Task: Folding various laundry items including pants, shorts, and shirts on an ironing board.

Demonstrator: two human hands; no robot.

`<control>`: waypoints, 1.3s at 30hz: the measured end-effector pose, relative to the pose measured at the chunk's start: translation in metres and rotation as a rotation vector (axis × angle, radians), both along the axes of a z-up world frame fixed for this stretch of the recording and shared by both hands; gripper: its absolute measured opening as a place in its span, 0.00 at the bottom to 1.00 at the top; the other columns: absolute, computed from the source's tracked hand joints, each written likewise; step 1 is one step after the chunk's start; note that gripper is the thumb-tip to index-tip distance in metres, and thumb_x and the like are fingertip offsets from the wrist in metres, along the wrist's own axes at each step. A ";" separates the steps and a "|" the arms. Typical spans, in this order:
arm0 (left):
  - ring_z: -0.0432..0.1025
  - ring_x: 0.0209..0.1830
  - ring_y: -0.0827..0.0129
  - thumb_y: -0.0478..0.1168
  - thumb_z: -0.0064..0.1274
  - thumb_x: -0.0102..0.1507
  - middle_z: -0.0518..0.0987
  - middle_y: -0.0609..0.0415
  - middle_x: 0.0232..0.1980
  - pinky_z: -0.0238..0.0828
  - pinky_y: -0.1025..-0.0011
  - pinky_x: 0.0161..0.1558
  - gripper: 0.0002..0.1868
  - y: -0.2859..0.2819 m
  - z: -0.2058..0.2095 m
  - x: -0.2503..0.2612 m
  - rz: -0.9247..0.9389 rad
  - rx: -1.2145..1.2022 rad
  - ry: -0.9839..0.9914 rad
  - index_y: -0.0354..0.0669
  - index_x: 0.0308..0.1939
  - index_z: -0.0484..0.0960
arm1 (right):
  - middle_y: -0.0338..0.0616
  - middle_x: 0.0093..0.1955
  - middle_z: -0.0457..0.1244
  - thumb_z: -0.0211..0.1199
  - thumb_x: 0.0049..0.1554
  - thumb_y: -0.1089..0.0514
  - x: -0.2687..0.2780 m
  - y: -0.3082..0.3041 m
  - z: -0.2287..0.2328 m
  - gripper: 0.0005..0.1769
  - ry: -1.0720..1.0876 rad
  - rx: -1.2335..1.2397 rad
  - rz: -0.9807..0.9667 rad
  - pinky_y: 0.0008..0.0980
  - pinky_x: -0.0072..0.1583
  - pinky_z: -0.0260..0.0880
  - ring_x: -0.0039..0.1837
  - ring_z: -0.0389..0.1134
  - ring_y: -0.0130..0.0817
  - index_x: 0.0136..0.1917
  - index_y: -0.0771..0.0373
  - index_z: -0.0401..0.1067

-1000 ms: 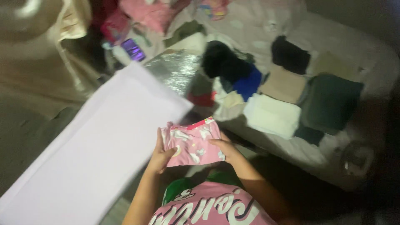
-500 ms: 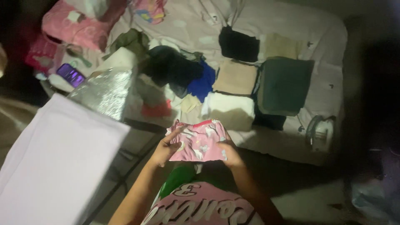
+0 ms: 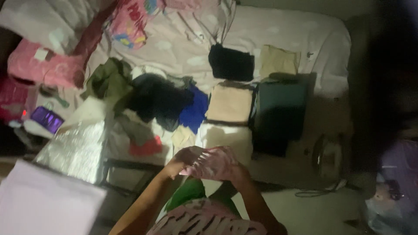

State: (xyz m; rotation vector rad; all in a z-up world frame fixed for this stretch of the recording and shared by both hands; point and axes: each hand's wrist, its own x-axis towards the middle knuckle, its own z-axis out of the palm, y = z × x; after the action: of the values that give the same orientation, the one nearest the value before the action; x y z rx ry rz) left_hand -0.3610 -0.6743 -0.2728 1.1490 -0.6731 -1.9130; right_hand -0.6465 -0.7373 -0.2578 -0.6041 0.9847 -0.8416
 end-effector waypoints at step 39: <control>0.75 0.49 0.62 0.44 0.49 0.65 0.81 0.57 0.55 0.69 0.55 0.50 0.24 -0.115 -0.162 -0.023 0.541 0.604 -0.303 0.54 0.66 0.71 | 0.52 0.57 0.68 0.60 0.57 0.62 -0.075 -0.426 -0.099 0.27 0.924 -0.541 0.481 0.36 0.59 0.69 0.57 0.69 0.40 0.70 0.63 0.67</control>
State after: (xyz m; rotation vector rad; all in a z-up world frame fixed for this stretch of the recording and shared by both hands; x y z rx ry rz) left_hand -0.3842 -0.7894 -0.4344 1.8014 0.1030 -1.5102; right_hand -0.7214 -1.1635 -0.3567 -1.7168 1.3455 -0.3575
